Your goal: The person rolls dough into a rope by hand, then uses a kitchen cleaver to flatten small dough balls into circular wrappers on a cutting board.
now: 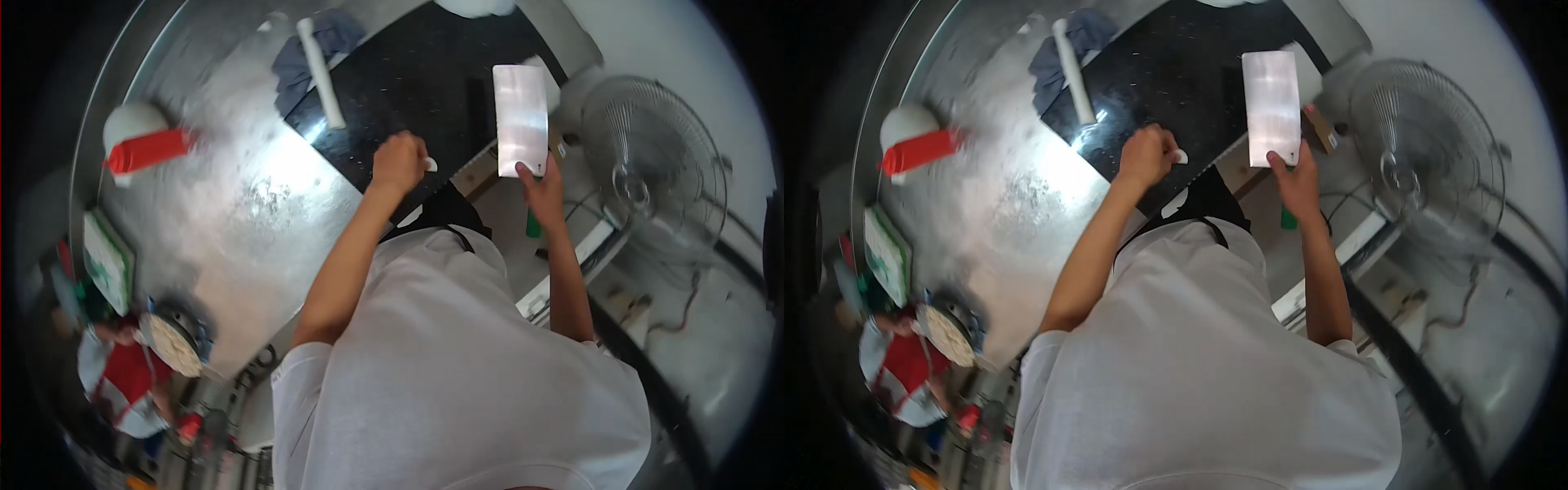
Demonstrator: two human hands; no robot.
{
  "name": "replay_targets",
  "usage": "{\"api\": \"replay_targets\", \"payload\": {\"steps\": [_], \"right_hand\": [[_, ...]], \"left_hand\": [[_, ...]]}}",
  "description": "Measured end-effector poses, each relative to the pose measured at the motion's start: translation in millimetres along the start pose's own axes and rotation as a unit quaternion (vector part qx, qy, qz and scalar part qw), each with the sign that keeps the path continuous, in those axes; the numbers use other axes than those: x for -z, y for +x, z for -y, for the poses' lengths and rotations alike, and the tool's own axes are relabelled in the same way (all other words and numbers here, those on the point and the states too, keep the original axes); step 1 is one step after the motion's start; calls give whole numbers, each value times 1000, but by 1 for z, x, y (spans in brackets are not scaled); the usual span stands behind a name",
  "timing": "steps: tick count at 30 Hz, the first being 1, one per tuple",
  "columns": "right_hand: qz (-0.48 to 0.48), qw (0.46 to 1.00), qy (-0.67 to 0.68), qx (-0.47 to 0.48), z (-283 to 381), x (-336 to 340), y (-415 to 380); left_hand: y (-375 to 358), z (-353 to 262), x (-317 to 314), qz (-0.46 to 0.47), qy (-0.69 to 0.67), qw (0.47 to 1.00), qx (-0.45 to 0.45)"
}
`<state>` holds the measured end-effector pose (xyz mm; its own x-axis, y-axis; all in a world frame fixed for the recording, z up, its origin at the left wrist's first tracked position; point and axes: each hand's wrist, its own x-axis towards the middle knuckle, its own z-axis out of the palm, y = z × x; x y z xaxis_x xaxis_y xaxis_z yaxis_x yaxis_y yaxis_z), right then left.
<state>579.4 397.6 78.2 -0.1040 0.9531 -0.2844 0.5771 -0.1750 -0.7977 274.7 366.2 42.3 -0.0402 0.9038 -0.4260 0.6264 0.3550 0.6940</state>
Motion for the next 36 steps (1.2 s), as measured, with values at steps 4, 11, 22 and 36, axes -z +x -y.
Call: {"api": "replay_targets", "payload": {"steps": [4,11,22,36], "right_hand": [[-99,990,36,-94,11,18,-37],[-149,964,154,-155,-19,-14,-77],[-125,957,216,-148,-40,48,31],[-133,984,-27,-112,-93,30,160]], "left_hand": [[37,-27,-5,71,235,968,44],[61,-38,-2,148,305,935,-105],[59,-52,-76,3,283,930,-233],[47,-23,-84,-131,168,940,-267]]}}
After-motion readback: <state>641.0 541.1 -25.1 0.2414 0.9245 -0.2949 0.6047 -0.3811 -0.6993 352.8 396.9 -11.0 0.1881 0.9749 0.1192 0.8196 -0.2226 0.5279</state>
